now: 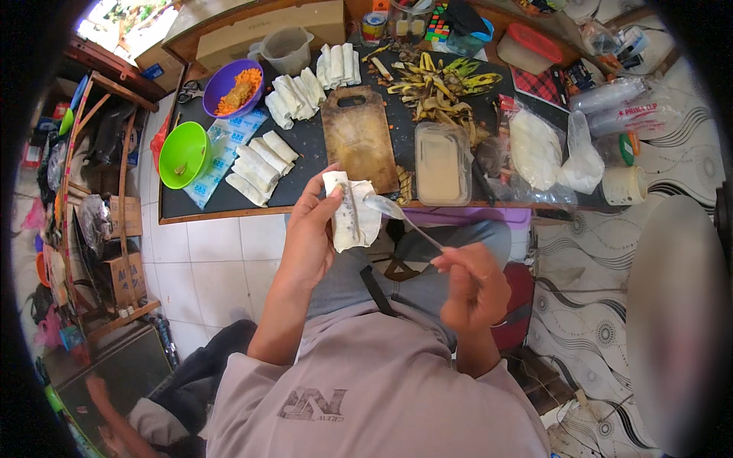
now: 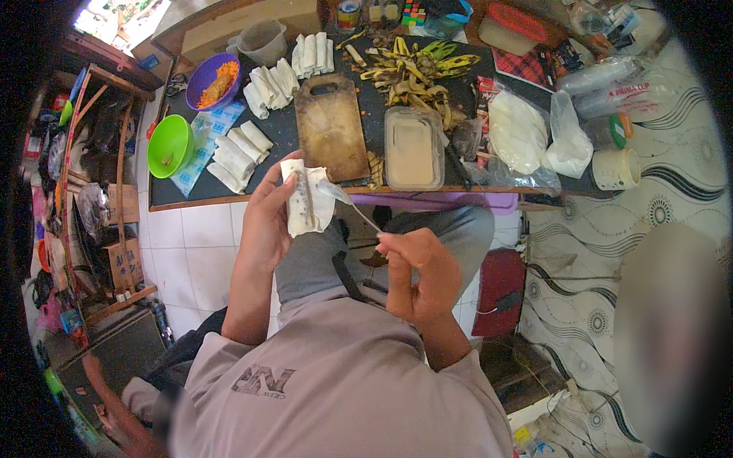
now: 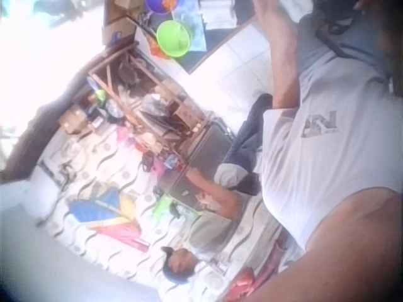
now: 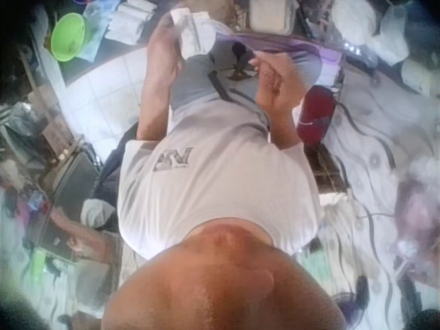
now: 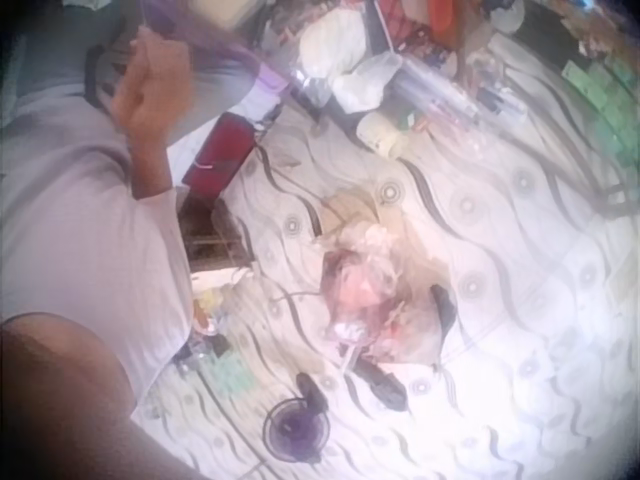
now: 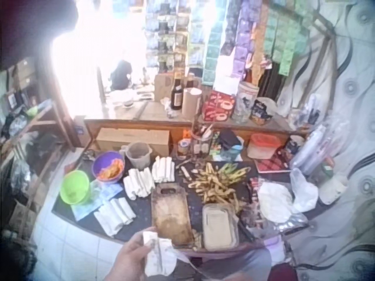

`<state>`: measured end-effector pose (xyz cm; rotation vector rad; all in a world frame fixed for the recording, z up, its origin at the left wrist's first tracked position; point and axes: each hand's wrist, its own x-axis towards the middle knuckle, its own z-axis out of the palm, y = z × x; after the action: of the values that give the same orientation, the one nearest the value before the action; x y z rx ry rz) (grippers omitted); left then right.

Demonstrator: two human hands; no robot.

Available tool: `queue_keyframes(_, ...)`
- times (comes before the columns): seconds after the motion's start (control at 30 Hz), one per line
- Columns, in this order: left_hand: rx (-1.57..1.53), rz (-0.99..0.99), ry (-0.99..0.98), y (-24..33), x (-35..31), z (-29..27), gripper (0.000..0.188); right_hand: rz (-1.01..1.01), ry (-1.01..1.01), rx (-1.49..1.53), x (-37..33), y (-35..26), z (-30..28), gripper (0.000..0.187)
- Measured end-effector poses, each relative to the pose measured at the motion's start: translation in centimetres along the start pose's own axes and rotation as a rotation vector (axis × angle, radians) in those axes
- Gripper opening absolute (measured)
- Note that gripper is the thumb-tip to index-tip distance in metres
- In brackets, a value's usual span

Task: The person spreads a white paste onto thin sheets using a spoon and rolls them into cylindrical shapes. The finished rolls are placed on a cutting board, and the process is repeated for multiple units.

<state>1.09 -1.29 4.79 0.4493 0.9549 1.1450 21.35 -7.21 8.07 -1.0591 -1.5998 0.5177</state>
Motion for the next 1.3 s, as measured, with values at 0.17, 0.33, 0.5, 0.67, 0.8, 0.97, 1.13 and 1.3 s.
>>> queue_keyframes(0.17, -0.019, -0.045, -0.036, 0.3, -0.4, 1.3, 0.04, -0.19, -0.134, -0.073, -0.3, 0.0, -1.2, 0.026)
queue_keyframes(0.33, 0.022, -0.044, -0.022, -0.3, -0.4, 1.7, 0.038, -0.255, -0.17, -0.125, -0.8, -0.4, -2.7, 0.028)
queue_keyframes(0.5, 0.003, -0.087, -0.047, -0.7, -0.3, 2.0, 0.037, -0.297, -0.057, -0.098, -1.3, -0.3, -3.4, 0.019)
queue_keyframes(0.67, -0.053, -0.084, -0.058, -0.7, -0.6, 2.6, 0.035, -0.006, 0.181, 0.097, -2.8, -0.4, -3.0, 0.018)
queue_keyframes(0.8, -0.09, -0.086, -0.036, -0.3, -1.1, 2.7, 0.031, 0.132, 0.258, 0.164, -2.8, -0.2, -2.6, 0.018)
queue_keyframes(0.97, -0.097, -0.069, 0.018, 0.1, -1.0, 2.7, 0.025, 0.244, 0.239, 0.159, -1.6, 0.1, -1.8, 0.018)
queue_keyframes(1.13, -0.069, -0.053, 0.053, 0.5, -0.9, 2.6, 0.031, 0.249, 0.279, 0.121, -1.0, 0.5, -1.7, 0.018)
queue_keyframes(1.3, -0.057, -0.044, 0.033, 0.4, -0.5, 2.6, 0.034, 0.279, 0.236, 0.195, -0.6, 0.1, -2.0, 0.018)
